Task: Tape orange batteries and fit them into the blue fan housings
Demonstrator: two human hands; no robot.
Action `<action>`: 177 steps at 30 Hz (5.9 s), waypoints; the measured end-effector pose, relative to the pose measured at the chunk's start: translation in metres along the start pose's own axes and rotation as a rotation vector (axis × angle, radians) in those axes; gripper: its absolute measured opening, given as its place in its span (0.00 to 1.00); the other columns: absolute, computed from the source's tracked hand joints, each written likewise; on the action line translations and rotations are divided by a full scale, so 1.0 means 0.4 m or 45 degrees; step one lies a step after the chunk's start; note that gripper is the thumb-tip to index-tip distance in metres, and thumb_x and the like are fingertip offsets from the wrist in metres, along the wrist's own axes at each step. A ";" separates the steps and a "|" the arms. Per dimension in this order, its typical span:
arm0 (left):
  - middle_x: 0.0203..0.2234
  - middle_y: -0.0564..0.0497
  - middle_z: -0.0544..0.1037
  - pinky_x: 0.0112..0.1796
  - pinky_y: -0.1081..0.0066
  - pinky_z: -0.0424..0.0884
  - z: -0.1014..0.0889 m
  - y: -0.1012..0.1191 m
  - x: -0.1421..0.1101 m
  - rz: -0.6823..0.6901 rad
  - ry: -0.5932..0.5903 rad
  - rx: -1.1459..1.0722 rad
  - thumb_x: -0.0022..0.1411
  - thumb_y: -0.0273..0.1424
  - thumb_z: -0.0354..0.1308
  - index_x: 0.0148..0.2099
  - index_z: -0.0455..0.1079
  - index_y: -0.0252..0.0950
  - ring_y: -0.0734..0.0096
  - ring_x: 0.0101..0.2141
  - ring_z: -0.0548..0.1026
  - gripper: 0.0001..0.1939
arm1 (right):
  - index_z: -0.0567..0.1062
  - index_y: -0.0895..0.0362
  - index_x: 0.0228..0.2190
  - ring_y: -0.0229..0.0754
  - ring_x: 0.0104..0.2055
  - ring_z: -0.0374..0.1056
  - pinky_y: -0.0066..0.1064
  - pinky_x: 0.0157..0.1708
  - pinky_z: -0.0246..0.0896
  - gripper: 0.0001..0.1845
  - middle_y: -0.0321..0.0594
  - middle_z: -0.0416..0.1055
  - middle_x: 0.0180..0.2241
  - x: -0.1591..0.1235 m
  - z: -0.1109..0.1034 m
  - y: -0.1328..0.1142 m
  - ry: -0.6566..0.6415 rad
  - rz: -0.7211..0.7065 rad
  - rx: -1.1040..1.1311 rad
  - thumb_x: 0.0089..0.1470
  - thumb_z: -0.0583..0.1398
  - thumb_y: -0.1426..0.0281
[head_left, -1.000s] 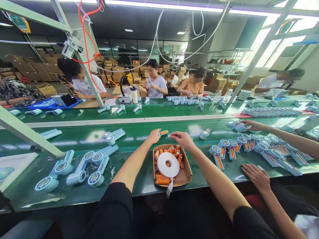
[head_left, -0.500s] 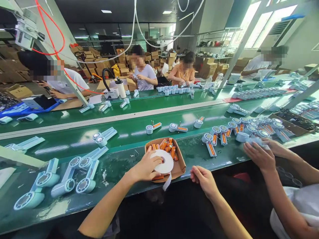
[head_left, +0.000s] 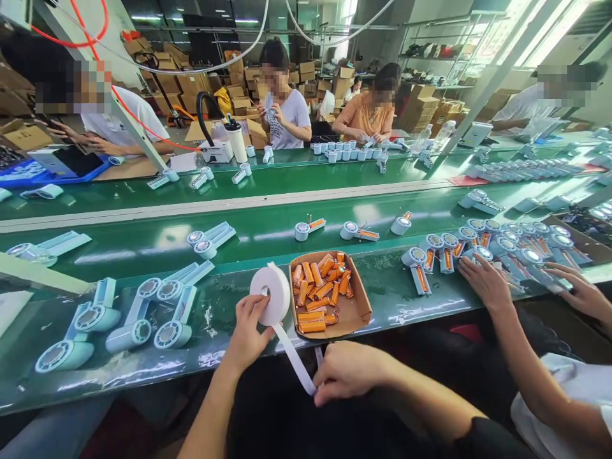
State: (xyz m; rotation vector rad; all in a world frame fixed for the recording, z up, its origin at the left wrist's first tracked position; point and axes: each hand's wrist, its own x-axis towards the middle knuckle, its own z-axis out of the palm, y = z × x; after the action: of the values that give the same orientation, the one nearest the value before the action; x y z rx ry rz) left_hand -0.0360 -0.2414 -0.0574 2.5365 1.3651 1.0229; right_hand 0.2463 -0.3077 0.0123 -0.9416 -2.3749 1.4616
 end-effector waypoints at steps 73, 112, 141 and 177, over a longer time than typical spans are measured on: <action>0.51 0.52 0.83 0.68 0.46 0.63 -0.081 0.117 -0.007 0.316 -0.150 0.209 0.65 0.20 0.60 0.64 0.75 0.52 0.53 0.55 0.69 0.30 | 0.81 0.50 0.51 0.53 0.53 0.80 0.50 0.59 0.74 0.24 0.38 0.84 0.46 0.060 -0.056 0.050 0.937 0.027 0.814 0.53 0.73 0.61; 0.49 0.42 0.83 0.62 0.57 0.65 0.161 -0.214 0.562 -0.024 -0.753 0.253 0.56 0.23 0.63 0.38 0.82 0.39 0.51 0.59 0.71 0.09 | 0.70 0.48 0.45 0.47 0.45 0.82 0.45 0.50 0.78 0.24 0.40 0.84 0.44 0.201 -0.364 0.125 1.301 -0.257 0.569 0.49 0.72 0.60; 0.47 0.38 0.81 0.53 0.59 0.70 0.169 -0.094 0.591 -0.408 -0.447 0.005 0.74 0.31 0.52 0.53 0.75 0.34 0.54 0.51 0.78 0.13 | 0.77 0.44 0.61 0.54 0.52 0.78 0.40 0.53 0.69 0.27 0.42 0.82 0.54 0.393 -0.499 0.149 0.233 0.457 -0.955 0.60 0.66 0.62; 0.59 0.40 0.72 0.56 0.50 0.78 -0.041 0.067 0.023 -0.369 0.127 -0.277 0.64 0.34 0.66 0.62 0.65 0.43 0.45 0.69 0.62 0.26 | 0.79 0.58 0.52 0.55 0.50 0.78 0.39 0.50 0.71 0.17 0.52 0.83 0.47 0.214 -0.278 0.107 0.803 0.619 -0.460 0.63 0.64 0.66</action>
State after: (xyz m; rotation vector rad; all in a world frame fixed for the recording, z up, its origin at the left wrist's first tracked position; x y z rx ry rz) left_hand -0.0234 -0.2541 -0.0301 2.0861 1.4984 1.1784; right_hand 0.2500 -0.1612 0.0169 -1.8421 -2.0219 0.6653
